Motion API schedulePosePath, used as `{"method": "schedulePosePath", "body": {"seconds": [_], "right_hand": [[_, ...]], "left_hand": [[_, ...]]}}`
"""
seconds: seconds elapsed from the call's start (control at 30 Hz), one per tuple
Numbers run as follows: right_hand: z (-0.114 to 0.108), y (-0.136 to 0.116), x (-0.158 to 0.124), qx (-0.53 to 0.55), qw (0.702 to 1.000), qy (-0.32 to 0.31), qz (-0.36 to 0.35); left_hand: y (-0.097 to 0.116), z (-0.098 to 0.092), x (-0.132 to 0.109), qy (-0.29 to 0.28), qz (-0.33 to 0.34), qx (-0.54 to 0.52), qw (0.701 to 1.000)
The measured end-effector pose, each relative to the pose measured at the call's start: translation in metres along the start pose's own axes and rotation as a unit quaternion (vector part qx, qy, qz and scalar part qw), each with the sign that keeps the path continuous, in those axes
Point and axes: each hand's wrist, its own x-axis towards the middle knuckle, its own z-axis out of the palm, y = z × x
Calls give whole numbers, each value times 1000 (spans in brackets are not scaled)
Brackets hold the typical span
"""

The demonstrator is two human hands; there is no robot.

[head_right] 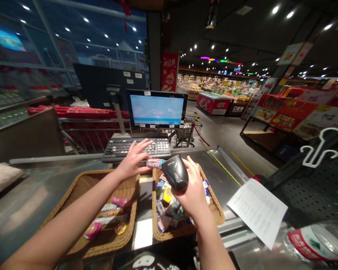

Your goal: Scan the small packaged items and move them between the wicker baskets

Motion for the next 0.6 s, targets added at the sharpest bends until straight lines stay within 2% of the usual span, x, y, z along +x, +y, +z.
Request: {"method": "schedulePosePath", "body": {"seconds": [0.1, 0.3, 0.6], "right_hand": [[6, -15, 7, 7, 1000, -3, -27], [19, -44, 12, 19, 996, -58, -64], [35, -67, 19, 44, 991, -81, -95]], "left_hand": [[-2, -23, -6, 32, -23, 34, 999], [-12, -59, -22, 66, -63, 96, 991], [-26, -80, -44, 103, -95, 115, 983]]}}
